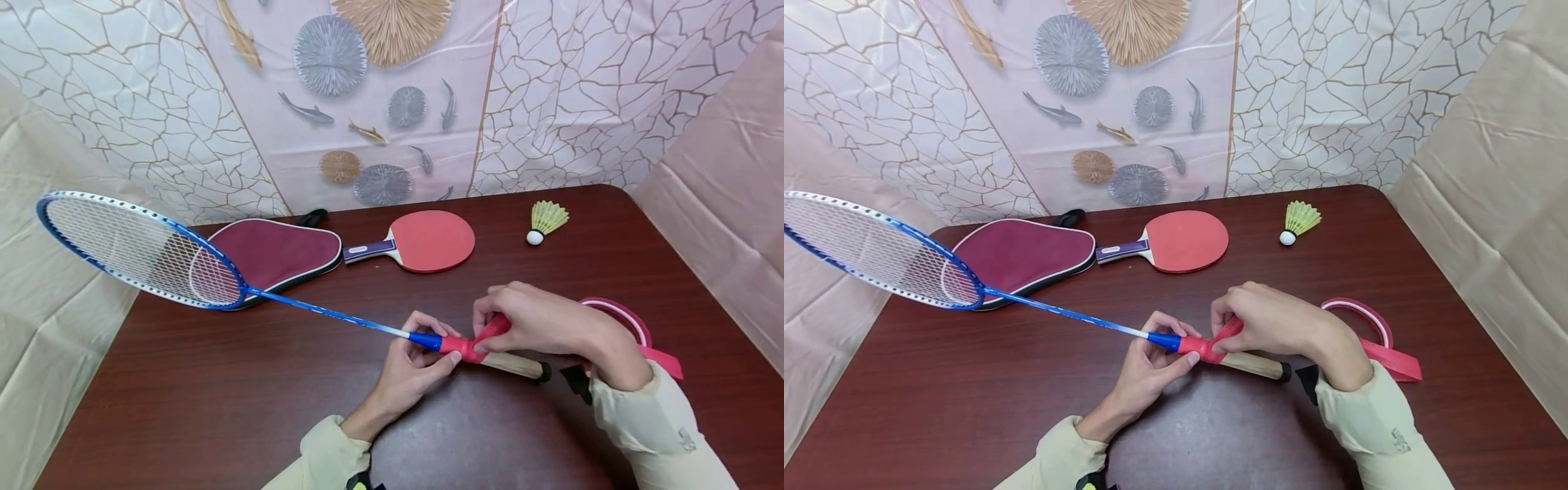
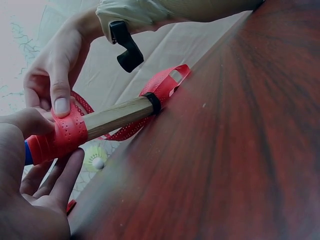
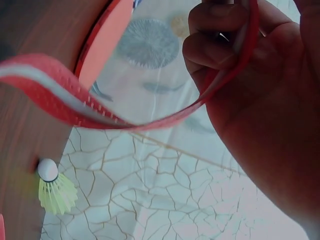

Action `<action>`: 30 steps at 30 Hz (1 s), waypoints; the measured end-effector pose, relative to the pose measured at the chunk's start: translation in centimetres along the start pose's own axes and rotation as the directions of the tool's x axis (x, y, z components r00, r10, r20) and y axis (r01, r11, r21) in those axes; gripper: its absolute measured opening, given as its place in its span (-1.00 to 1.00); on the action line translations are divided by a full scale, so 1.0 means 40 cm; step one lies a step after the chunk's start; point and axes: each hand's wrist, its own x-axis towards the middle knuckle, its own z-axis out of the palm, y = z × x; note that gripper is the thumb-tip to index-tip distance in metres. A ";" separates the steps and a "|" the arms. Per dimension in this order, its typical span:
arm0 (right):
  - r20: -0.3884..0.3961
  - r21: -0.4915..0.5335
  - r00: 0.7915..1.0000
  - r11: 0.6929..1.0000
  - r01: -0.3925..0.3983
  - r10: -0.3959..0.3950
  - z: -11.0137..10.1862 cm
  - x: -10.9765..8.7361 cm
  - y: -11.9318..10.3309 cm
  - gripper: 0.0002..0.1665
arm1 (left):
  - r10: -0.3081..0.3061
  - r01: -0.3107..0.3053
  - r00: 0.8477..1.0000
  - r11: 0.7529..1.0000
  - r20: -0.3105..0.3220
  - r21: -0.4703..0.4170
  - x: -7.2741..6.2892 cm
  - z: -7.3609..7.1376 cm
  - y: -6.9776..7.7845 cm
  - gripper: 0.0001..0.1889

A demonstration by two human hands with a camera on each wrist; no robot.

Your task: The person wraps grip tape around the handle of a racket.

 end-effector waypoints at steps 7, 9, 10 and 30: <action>-0.046 -0.047 0.999 0.999 -0.008 0.006 -0.012 -0.006 0.010 -0.78 | 0.017 -0.017 1.000 1.000 -0.001 -0.016 0.001 0.003 0.004 -0.63; -0.051 -0.049 0.999 0.999 -0.005 0.003 -0.011 -0.005 0.011 -0.79 | 0.016 -0.016 1.000 1.000 0.002 -0.013 0.001 0.002 0.004 -0.63; -0.053 -0.048 0.999 0.999 0.000 -0.002 -0.010 -0.004 0.011 -0.80 | 0.014 -0.014 1.000 1.000 0.003 -0.009 0.001 0.002 0.004 -0.63; -0.038 -0.011 0.999 1.000 0.003 -0.004 0.013 0.014 0.022 -0.75 | 0.013 -0.012 1.000 0.999 0.022 -0.033 -0.003 0.001 0.002 -0.63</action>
